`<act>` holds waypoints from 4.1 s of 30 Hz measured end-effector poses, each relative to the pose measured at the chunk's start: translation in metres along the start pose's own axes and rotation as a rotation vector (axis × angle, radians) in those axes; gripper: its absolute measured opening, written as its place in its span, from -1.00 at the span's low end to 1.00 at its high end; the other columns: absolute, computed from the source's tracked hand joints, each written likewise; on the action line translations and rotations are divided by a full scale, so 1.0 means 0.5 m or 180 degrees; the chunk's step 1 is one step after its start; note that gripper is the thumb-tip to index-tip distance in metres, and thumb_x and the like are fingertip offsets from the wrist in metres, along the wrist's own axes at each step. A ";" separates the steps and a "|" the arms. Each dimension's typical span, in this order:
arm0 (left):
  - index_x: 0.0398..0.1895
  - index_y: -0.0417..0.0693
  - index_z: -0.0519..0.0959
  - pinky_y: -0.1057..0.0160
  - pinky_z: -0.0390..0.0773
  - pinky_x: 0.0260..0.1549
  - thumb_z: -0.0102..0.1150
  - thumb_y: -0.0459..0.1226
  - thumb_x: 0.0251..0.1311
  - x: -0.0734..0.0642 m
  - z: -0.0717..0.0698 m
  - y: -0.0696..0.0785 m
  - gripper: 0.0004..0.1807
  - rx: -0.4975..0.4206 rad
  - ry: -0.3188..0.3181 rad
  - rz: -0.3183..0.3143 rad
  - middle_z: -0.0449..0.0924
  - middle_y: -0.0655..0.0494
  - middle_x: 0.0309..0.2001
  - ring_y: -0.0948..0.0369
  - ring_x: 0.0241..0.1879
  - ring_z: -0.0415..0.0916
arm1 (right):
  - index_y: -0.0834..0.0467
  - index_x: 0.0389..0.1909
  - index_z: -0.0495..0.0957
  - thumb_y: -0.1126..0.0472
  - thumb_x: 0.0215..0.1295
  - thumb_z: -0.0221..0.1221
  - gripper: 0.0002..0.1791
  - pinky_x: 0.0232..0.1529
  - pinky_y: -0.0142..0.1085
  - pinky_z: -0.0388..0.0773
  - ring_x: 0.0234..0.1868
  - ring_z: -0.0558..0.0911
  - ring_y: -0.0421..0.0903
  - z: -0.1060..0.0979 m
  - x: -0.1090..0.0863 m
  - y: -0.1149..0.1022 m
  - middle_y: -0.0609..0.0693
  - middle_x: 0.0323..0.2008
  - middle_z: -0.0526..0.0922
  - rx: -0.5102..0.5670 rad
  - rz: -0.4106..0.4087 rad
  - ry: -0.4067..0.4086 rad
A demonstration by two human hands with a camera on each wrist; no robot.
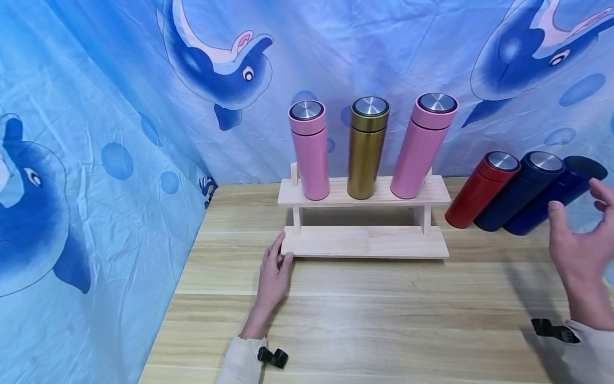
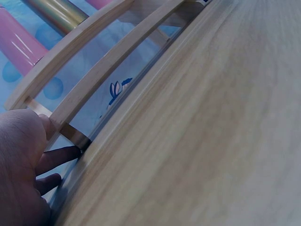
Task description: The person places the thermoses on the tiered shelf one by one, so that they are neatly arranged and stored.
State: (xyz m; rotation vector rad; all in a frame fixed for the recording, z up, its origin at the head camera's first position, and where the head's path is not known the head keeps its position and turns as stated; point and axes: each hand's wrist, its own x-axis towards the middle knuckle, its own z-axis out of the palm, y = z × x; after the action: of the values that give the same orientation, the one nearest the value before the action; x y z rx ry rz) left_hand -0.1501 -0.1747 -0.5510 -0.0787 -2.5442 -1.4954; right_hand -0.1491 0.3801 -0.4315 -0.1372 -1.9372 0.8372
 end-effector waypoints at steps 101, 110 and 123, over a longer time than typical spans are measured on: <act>0.78 0.04 0.24 -0.12 -0.18 0.79 0.15 -0.16 0.71 -0.001 -0.003 -0.006 -0.32 -0.0012 0.0006 0.0079 0.41 0.20 -0.52 0.20 -0.52 0.34 | -0.05 0.71 0.17 0.03 0.60 0.21 -0.24 0.61 -0.43 0.28 0.52 0.42 -0.23 0.021 0.041 0.129 0.02 0.61 0.34 -0.0086 0.1639 0.0034; 0.78 0.06 0.24 -0.16 -0.18 0.79 0.14 -0.16 0.71 0.002 -0.001 -0.005 -0.32 -0.0014 -0.0011 0.0090 0.38 0.21 -0.53 0.24 -0.53 0.32 | -0.10 0.72 0.27 0.00 0.64 0.13 -0.30 0.57 -0.50 0.20 0.50 0.41 -0.30 -0.016 0.044 0.075 0.14 0.59 0.44 -0.0433 0.1503 -0.0096; 0.78 0.09 0.25 -0.15 -0.18 0.78 0.15 -0.17 0.71 0.000 0.000 -0.002 -0.32 0.0014 -0.0010 0.0008 0.45 0.20 -0.52 0.21 -0.45 0.54 | -0.15 0.81 0.03 0.05 0.76 0.03 -0.26 0.74 -0.30 -0.05 0.74 0.17 -0.09 -0.058 0.029 -0.021 0.00 0.74 0.18 -0.0531 0.1288 -0.0338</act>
State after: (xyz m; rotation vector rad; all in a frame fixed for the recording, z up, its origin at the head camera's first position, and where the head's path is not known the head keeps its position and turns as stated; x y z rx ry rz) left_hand -0.1500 -0.1754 -0.5520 -0.0836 -2.5488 -1.4898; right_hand -0.1300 0.3924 -0.4062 -0.6119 -2.1130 0.9568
